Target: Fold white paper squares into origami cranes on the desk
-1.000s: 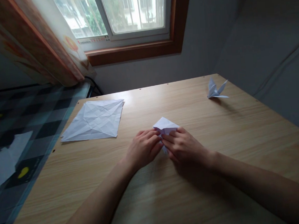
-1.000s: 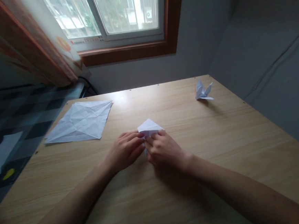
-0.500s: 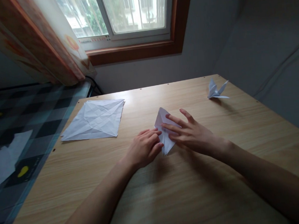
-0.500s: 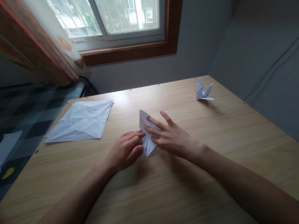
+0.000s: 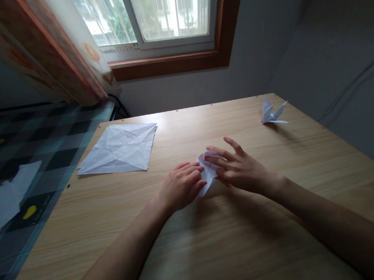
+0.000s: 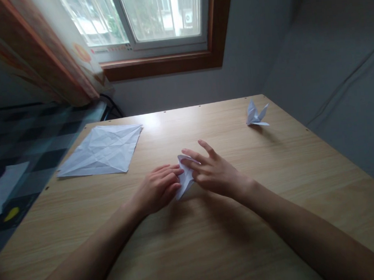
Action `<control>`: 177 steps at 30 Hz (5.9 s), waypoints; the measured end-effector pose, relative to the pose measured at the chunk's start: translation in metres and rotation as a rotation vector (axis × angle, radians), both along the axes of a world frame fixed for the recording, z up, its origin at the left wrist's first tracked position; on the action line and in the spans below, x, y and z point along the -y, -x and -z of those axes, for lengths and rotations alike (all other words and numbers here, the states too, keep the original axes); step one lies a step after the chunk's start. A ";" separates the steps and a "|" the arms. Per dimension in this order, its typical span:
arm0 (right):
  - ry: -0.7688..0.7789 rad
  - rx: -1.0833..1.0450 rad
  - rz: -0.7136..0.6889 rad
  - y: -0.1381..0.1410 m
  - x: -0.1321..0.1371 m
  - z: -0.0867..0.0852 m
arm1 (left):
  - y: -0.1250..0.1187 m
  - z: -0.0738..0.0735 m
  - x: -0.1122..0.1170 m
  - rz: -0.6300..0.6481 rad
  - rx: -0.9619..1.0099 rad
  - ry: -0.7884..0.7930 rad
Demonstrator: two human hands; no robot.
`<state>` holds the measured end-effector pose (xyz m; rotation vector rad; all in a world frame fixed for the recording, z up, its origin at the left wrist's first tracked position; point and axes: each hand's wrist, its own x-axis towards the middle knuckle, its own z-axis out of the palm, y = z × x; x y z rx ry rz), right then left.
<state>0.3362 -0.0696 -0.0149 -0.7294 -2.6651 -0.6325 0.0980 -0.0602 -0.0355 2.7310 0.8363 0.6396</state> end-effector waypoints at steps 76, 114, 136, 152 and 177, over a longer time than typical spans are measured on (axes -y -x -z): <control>1.002 -0.926 0.278 0.020 -0.005 0.023 | -0.004 0.006 0.000 -0.343 0.164 0.192; 1.090 -1.066 0.068 0.032 0.006 0.031 | -0.006 -0.007 0.007 -0.234 0.372 0.424; 0.718 -0.729 0.083 0.016 -0.001 0.033 | 0.000 -0.009 -0.001 -0.223 0.329 0.350; 0.562 -0.186 0.133 0.017 0.010 0.022 | 0.001 -0.006 0.007 -0.097 -0.216 -0.040; 0.620 -0.455 0.396 0.009 0.001 0.033 | 0.006 -0.007 0.005 -0.187 -0.162 -0.040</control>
